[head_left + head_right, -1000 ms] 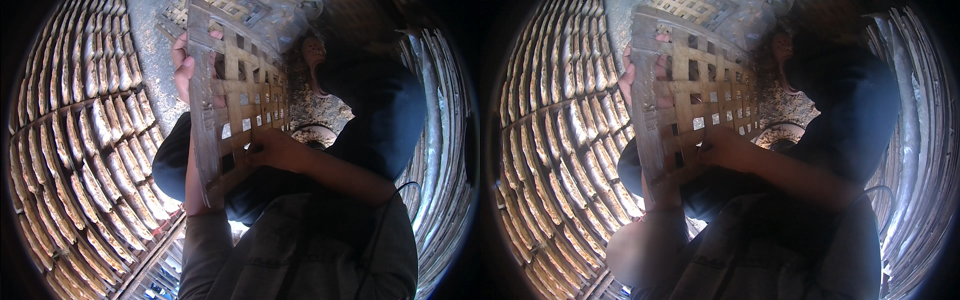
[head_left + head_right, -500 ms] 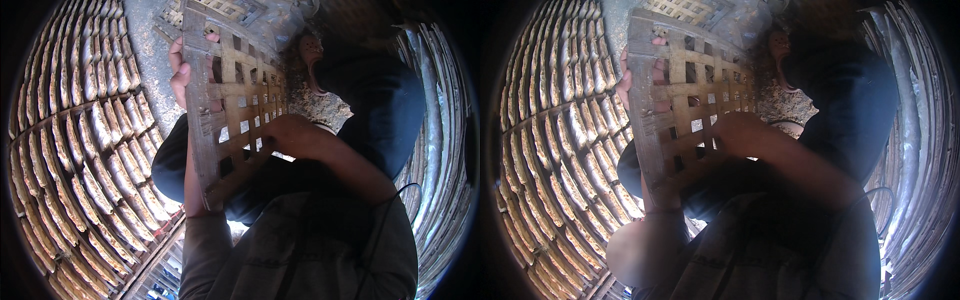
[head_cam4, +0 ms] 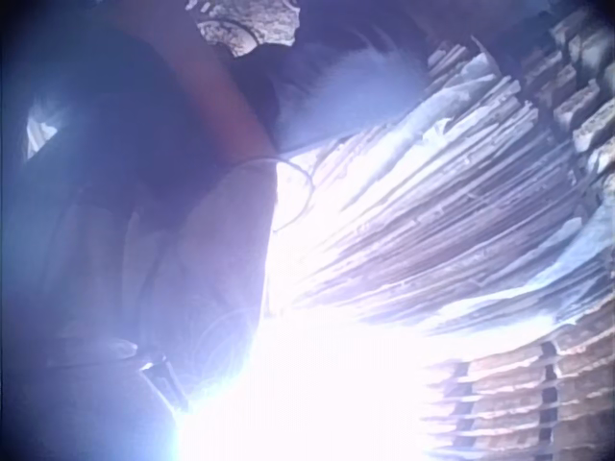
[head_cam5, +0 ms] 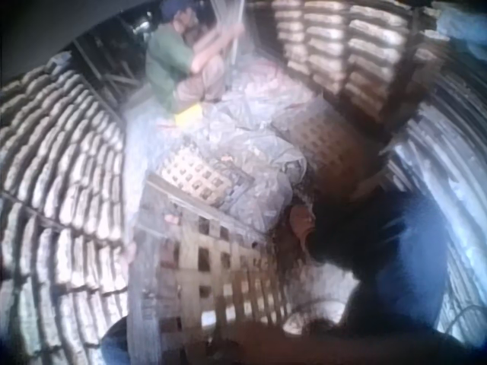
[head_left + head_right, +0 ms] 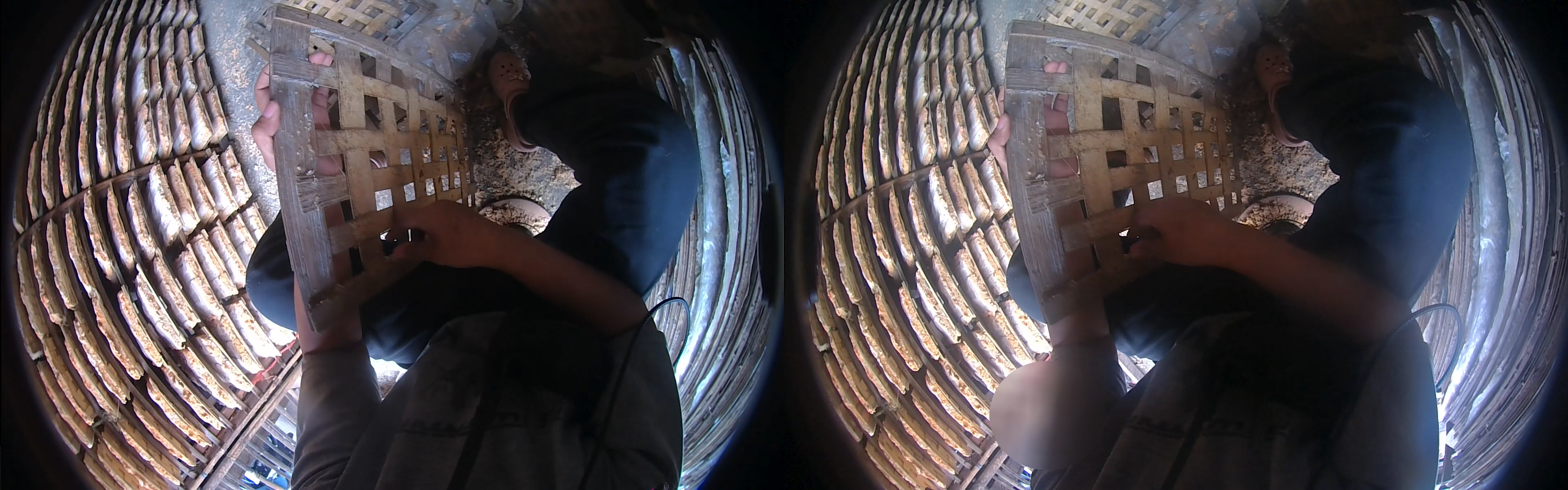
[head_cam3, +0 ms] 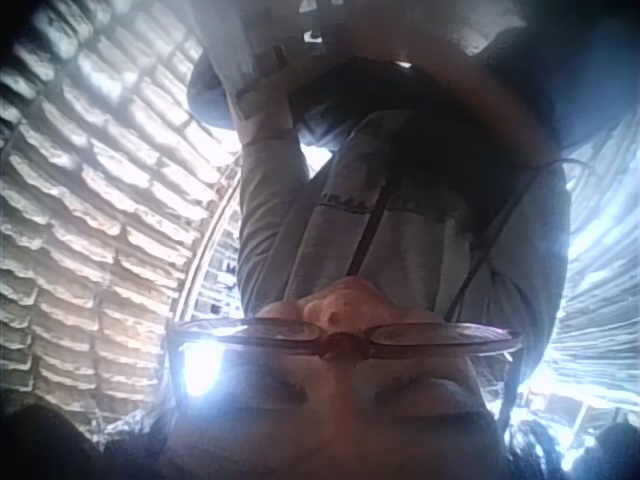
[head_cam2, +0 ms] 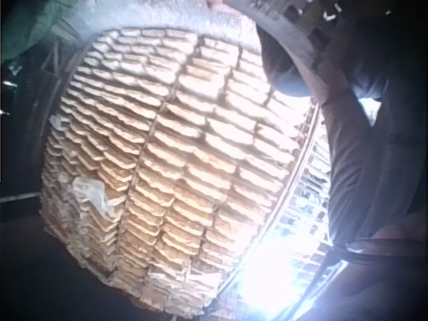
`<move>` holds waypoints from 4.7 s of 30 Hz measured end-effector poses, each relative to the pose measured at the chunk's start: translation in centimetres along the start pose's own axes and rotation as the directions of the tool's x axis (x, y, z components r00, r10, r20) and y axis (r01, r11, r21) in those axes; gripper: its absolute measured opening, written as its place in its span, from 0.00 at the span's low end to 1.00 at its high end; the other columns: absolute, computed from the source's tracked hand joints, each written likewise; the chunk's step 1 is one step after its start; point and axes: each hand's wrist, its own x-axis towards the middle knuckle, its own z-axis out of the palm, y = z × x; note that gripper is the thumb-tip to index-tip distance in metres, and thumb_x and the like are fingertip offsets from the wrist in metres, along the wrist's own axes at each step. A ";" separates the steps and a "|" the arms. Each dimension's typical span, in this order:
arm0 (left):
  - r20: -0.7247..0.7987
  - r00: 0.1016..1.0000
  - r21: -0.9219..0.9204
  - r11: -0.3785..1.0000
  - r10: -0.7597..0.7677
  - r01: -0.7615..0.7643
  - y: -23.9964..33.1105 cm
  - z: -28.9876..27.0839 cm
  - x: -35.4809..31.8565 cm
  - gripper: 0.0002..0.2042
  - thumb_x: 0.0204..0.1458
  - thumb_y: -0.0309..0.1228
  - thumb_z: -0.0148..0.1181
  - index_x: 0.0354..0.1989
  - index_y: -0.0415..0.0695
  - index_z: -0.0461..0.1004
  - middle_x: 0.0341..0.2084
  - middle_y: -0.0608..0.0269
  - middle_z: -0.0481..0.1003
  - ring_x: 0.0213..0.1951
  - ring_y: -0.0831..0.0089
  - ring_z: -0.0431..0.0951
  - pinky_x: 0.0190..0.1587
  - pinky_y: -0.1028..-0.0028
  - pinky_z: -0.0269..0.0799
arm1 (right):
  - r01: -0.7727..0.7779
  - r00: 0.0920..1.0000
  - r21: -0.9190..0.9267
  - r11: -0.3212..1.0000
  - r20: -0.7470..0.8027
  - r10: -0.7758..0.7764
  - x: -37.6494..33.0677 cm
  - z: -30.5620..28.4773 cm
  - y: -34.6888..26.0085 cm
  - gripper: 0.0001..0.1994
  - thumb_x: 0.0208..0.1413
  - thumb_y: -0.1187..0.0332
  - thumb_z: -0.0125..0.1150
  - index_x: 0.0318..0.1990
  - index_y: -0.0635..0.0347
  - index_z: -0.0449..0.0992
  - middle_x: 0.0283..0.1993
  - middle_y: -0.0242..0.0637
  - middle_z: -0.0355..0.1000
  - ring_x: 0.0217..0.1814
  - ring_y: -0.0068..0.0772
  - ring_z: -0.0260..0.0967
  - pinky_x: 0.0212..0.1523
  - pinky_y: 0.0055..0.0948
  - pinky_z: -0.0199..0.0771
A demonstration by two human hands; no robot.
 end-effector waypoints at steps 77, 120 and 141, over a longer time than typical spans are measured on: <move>-0.049 0.989 0.104 0.984 -0.138 0.142 1.7 -3.2 0.0 0.42 0.53 0.54 0.52 0.66 0.31 0.53 0.61 0.47 0.60 0.65 0.59 0.60 0.67 0.57 0.54 | -0.271 0.957 -0.041 0.962 -0.124 0.264 0.2 2.2 0.7 0.15 0.55 0.56 0.61 0.35 0.60 0.82 0.33 0.47 0.78 0.39 0.49 0.77 0.44 0.44 0.75; 0.101 0.979 -0.194 0.961 -0.179 0.196 2.1 -3.2 -0.4 0.26 0.57 0.42 0.47 0.64 0.46 0.58 0.57 0.42 0.64 0.62 0.52 0.63 0.64 0.49 0.62 | -0.413 0.823 -0.586 0.697 0.087 0.561 1.0 0.8 5.6 0.11 0.52 0.64 0.60 0.37 0.59 0.83 0.38 0.44 0.79 0.43 0.43 0.79 0.41 0.44 0.78; 0.170 0.814 0.150 0.831 -0.555 0.535 6.8 -3.7 -0.7 0.36 0.56 0.51 0.49 0.68 0.42 0.52 0.65 0.47 0.57 0.66 0.54 0.60 0.60 0.40 0.66 | -0.622 0.776 -0.241 0.745 -0.065 0.627 0.6 5.2 15.9 0.19 0.40 0.54 0.70 0.29 0.64 0.82 0.33 0.50 0.78 0.38 0.47 0.79 0.41 0.41 0.78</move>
